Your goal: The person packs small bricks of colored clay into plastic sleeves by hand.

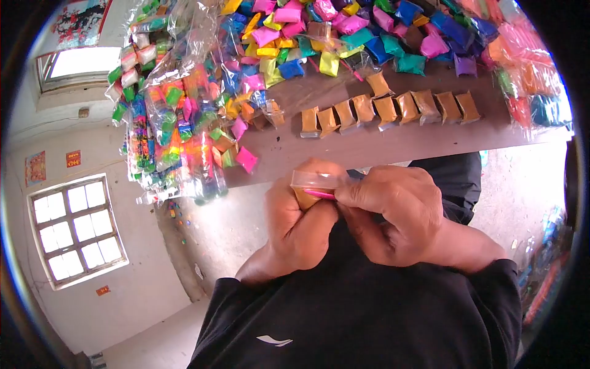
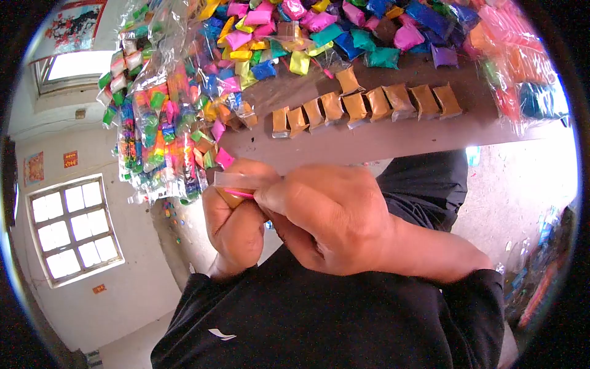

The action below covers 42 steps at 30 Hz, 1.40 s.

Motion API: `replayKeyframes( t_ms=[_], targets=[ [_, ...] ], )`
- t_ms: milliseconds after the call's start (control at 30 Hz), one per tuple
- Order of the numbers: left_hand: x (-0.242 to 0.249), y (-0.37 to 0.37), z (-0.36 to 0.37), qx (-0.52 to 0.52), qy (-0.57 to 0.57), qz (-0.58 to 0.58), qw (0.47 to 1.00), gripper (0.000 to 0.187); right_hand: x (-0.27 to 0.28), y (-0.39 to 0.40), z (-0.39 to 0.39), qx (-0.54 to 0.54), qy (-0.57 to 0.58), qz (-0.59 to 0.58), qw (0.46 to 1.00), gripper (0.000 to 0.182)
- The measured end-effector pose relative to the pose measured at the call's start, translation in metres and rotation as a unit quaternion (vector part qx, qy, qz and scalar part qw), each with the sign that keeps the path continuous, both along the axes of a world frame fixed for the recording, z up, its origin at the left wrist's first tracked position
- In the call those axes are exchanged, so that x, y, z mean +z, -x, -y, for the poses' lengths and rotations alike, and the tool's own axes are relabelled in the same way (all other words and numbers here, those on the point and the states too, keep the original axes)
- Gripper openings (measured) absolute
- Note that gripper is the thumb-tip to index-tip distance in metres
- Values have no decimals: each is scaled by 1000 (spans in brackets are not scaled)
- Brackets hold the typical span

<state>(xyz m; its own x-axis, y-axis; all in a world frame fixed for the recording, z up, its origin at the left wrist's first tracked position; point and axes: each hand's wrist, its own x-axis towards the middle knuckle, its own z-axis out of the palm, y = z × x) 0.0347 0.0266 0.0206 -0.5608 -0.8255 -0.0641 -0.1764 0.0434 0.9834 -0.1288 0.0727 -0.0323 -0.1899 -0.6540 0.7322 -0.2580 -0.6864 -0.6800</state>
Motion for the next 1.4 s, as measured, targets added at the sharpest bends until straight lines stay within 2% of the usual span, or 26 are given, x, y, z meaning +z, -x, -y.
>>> replayKeyframes(
  t_ms=[100,167,233,367,467,500,567,600,667,700,733,800,833,867,933,1000,1067,1133,1200,1233,1400],
  targets=[
    [-2,-2,0,-26,-9,2,1000,28,3,8,-1,29,-15,0,999,31],
    [2,2,-3,-1,-49,-27,998,29,3,7,-1,48,-25,-1,999,31],
    [2,3,-6,9,-59,-30,998,30,1,1,-3,3,-45,47,998,28],
    [2,2,-6,15,-50,-7,999,33,7,2,-4,-23,-50,33,998,26],
    [-2,-4,-2,-17,-76,-16,997,35,5,7,-6,27,-32,9,999,20],
    [-2,-1,-4,-17,-76,-18,997,35,3,10,-9,109,-86,110,984,16],
    [-4,5,-11,51,-110,-25,992,38,4,14,-13,269,-188,300,896,13],
    [-5,5,-8,53,-108,-32,992,38,6,17,-11,271,-189,293,897,13],
    [-10,2,4,17,-205,-94,974,41,10,23,-6,152,-238,327,902,16],
    [-13,2,7,45,-279,-108,953,37,6,18,0,99,-263,295,913,17],
    [-17,3,14,45,-279,-116,952,37,0,18,3,99,-264,288,915,17],
    [-26,5,26,-45,-346,-217,912,37,-9,19,10,116,-302,309,894,16],
    [-30,4,26,-13,-354,-236,905,37,-11,20,10,121,-326,328,879,15],
    [-32,8,24,-13,-352,-242,904,37,-15,21,11,122,-326,321,881,15],
    [-32,19,19,179,-294,-221,913,38,-26,20,13,111,-332,353,867,12],
    [-40,11,25,149,-295,-237,914,38,-31,14,13,103,-321,344,876,15],
    [-46,9,26,116,-297,-250,914,38,-27,9,12,137,-363,334,859,23],
    [-47,11,23,110,-270,-221,931,31,-31,1,11,144,-331,339,869,29],
    [-44,15,20,109,-243,-222,938,31,-34,-2,10,103,-361,217,901,30],
    [-44,16,19,109,-213,-222,945,30,-40,-7,12,112,-359,265,888,30],
    [-52,11,20,101,-189,-195,957,30,-37,-4,10,143,-361,323,863,29]
  ],
)
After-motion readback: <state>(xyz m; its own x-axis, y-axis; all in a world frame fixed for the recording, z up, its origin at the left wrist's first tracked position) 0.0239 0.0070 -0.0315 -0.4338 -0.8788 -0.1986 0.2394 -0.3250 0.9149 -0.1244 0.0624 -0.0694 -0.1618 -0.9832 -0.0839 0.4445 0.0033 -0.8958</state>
